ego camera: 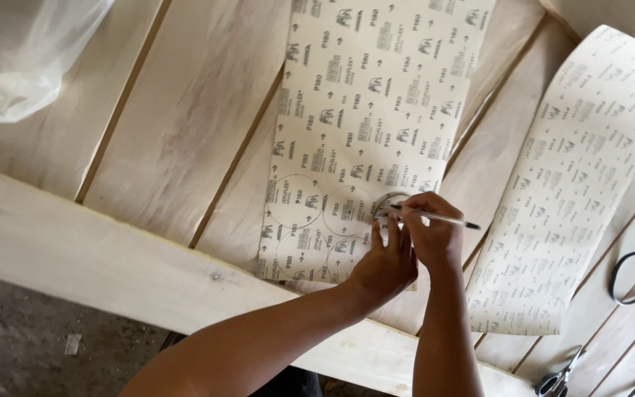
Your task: Trace circles onto sandpaper sheets and cut them out using scissors.
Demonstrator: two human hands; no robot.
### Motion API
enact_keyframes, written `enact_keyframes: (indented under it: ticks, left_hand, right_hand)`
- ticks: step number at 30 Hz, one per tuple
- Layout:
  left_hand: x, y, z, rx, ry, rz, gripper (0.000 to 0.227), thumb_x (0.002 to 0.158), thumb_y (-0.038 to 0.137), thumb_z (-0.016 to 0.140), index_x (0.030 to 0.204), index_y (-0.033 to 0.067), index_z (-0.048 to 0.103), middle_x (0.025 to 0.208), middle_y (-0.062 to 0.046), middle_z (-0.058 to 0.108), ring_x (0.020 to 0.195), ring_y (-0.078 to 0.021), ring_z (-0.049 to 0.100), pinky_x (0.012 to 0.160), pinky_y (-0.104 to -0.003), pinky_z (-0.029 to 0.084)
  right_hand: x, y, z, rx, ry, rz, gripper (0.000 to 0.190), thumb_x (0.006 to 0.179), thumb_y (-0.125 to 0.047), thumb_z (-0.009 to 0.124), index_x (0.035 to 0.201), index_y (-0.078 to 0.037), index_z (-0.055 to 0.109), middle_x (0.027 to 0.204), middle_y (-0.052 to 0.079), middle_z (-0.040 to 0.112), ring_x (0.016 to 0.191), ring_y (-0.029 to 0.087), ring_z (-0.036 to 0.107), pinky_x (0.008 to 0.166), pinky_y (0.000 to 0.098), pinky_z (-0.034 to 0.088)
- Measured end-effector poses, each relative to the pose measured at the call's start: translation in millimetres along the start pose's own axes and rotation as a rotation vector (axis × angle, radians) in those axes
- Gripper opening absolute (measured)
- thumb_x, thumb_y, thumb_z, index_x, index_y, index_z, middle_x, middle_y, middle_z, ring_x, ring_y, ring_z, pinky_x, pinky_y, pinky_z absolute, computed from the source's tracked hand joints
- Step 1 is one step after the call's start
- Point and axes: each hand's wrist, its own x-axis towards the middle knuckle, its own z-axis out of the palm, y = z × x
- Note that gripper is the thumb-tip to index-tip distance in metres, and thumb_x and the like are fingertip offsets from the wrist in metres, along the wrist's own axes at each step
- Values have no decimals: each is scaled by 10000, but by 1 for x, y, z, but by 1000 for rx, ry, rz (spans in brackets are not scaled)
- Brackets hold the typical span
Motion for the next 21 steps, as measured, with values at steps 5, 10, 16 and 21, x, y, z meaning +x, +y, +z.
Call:
enact_keyframes:
  ticks: [5,10,16,21]
  left_hand:
    - [2,-7,-8,-196,-35,-4,228,899,145,638,968,-67,689,1415,-367,538,1282,-566,523,987,-646,528]
    - [-6,-14,-13,-222,-30,-15,317,902,121,622,1113,-115,640,1440,-353,517,1318,-573,497,1043,-566,521]
    - [-17,-18,-3,-252,25,-7,440,967,74,568,1328,-177,552,1428,-374,494,1392,-567,442,1129,-539,488]
    - [-18,-19,-2,-229,3,31,437,958,86,554,1295,-192,548,1439,-384,493,1402,-568,415,1124,-547,458]
  right_hand:
    - [-14,49,-14,91,173,-77,71,920,9,700,989,24,689,896,96,729,805,117,678,718,244,551]
    - [-30,45,-9,63,208,-28,91,886,18,707,973,22,680,921,98,753,828,132,718,735,258,588]
    - [-32,21,-2,-111,134,-128,111,830,35,714,940,19,710,996,117,787,881,180,777,769,297,638]
    - [-34,6,1,-203,160,-230,95,830,31,732,923,15,723,973,130,779,870,204,782,745,304,636]
